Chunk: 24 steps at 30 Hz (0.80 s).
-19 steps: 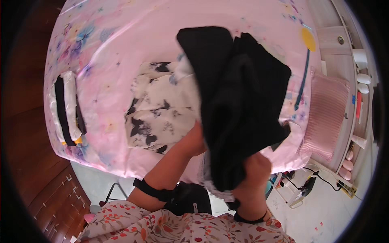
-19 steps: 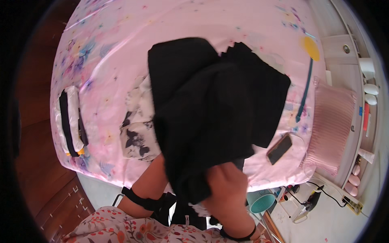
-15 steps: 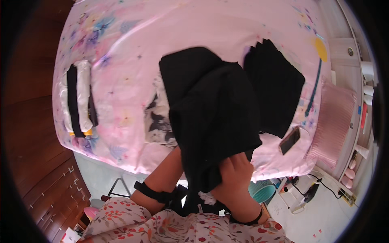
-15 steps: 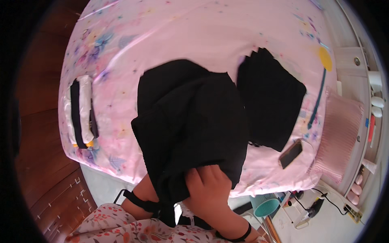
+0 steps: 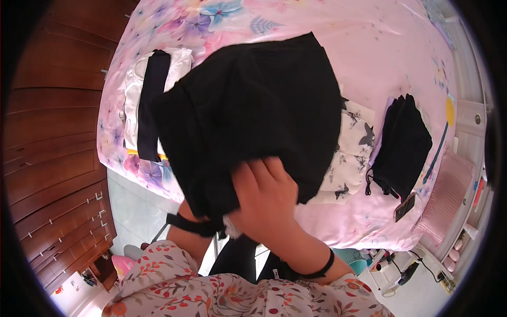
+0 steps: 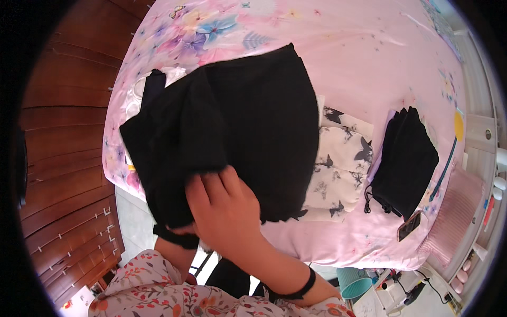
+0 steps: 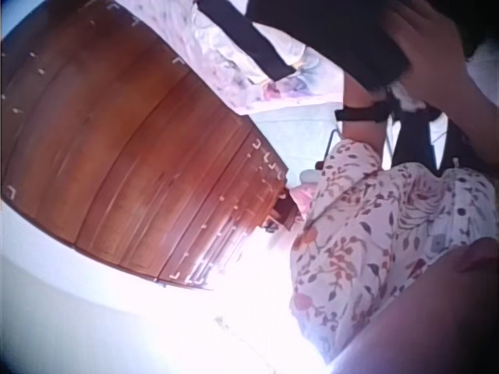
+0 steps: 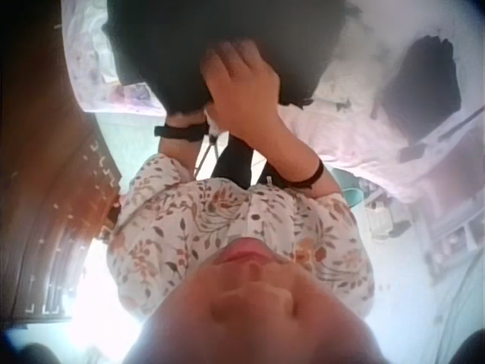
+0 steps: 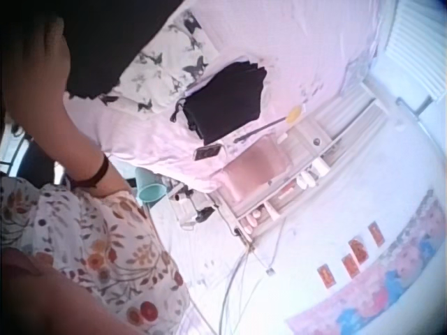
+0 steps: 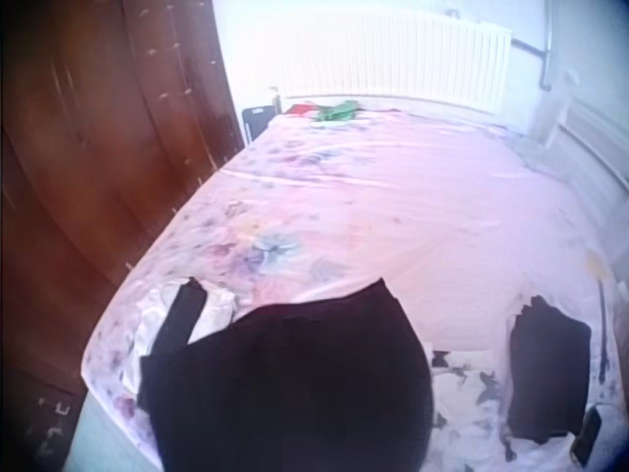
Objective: The person folds a pair of black pants and a white patterned garment by hand on a bed, placing them into separate stacks.
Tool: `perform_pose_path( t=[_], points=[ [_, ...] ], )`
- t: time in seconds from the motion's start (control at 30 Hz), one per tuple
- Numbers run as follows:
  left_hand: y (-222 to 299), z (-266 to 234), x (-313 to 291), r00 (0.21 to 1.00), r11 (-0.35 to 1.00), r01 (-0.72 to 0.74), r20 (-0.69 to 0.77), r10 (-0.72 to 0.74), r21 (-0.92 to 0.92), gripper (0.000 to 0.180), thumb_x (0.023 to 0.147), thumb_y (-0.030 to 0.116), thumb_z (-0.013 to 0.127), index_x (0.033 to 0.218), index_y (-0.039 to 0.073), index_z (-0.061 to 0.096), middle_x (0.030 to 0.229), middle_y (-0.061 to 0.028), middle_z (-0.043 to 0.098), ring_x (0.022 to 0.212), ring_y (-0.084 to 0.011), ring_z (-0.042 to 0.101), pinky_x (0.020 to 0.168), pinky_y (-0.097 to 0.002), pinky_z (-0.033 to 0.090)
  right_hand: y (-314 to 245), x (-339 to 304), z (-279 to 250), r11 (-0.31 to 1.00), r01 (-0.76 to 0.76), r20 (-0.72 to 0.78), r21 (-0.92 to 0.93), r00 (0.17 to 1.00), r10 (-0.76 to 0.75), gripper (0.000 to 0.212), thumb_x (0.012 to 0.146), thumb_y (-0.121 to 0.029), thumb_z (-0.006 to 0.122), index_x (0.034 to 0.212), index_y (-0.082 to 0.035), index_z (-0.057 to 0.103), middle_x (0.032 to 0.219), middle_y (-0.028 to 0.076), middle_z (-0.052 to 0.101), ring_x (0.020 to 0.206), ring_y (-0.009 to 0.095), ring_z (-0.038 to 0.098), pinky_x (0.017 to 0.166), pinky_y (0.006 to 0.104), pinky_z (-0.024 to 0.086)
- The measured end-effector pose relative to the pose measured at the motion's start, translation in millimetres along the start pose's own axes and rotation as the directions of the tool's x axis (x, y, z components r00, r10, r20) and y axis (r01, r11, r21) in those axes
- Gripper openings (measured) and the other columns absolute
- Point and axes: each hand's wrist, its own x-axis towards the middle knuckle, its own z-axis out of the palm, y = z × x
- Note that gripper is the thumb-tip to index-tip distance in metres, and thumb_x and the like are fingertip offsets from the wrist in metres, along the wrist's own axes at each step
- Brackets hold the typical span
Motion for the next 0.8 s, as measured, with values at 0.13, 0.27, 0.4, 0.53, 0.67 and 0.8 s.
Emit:
perform_pose_path(
  t=[0.13,0.27,0.4,0.53,0.67,0.8],
  points=[
    [42,-77,46,0.970,0.988,-0.152,-0.190,0.153,0.020,0.061,0.097,0.051,0.032,0.141,0.008,0.032,0.140,-0.0057,0.040,0.129,-0.0196,0.036,0.107,-0.0349,0.029,29,-1,109,0.987,-0.151,0.217,-0.047,0.963,0.157,0.051,0.066,-0.013,0.068,0.113,0.000,0.053,0.116,0.017,0.054,0.098,0.033,0.053,0.072,0.0368,0.051],
    [40,-127,39,0.988,0.994,-0.097,-0.127,0.090,-0.055,0.060,0.095,0.051,0.038,0.138,0.009,0.039,0.136,-0.0057,0.045,0.127,-0.0184,0.038,0.107,-0.0331,0.027,75,-40,178,0.978,-0.206,0.430,-0.024,0.881,0.196,0.076,0.068,-0.015,0.072,0.133,0.002,0.036,0.142,0.021,0.029,0.129,0.035,0.032,0.102,0.0418,0.035],
    [40,-132,30,0.947,0.984,-0.167,-0.268,0.178,0.062,0.059,0.088,0.038,0.059,0.134,0.005,0.042,0.131,-0.0093,0.049,0.122,-0.0186,0.042,0.106,-0.0310,0.028,62,-55,192,0.994,-0.109,0.466,-0.017,0.879,0.104,0.078,0.069,-0.012,0.071,0.134,0.007,0.033,0.145,0.021,0.027,0.136,0.033,0.025,0.111,0.0410,0.023],
    [42,-107,39,0.801,0.762,-0.011,-0.450,0.394,0.647,0.063,0.075,0.008,0.068,0.130,-0.002,0.040,0.130,-0.0199,0.046,0.119,-0.0277,0.046,0.102,-0.0351,0.034,67,-55,190,0.997,-0.077,0.470,-0.025,0.879,0.080,0.071,0.070,-0.010,0.069,0.132,0.006,0.037,0.143,0.020,0.032,0.134,0.033,0.029,0.110,0.0415,0.025],
    [29,-42,36,0.552,0.152,0.057,-0.158,0.819,0.987,0.064,0.076,0.002,0.058,0.135,-0.001,0.031,0.130,-0.0246,0.042,0.120,-0.0406,0.041,0.102,-0.0403,0.034,84,-60,134,0.943,-0.292,0.308,0.158,0.922,0.234,0.059,0.072,-0.005,0.065,0.128,0.000,0.045,0.136,0.016,0.043,0.128,0.033,0.038,0.107,0.0426,0.028],
    [5,18,22,0.484,-0.083,-0.416,0.298,0.823,0.905,0.049,0.077,-0.003,0.052,0.125,-0.002,0.044,0.128,-0.0206,0.045,0.120,-0.0354,0.043,0.103,-0.0419,0.033,136,-104,49,0.813,-0.576,-0.229,-0.080,0.805,0.548,0.055,0.075,-0.002,0.064,0.127,-0.002,0.046,0.131,0.015,0.047,0.123,0.033,0.042,0.104,0.0406,0.030]
  ],
)
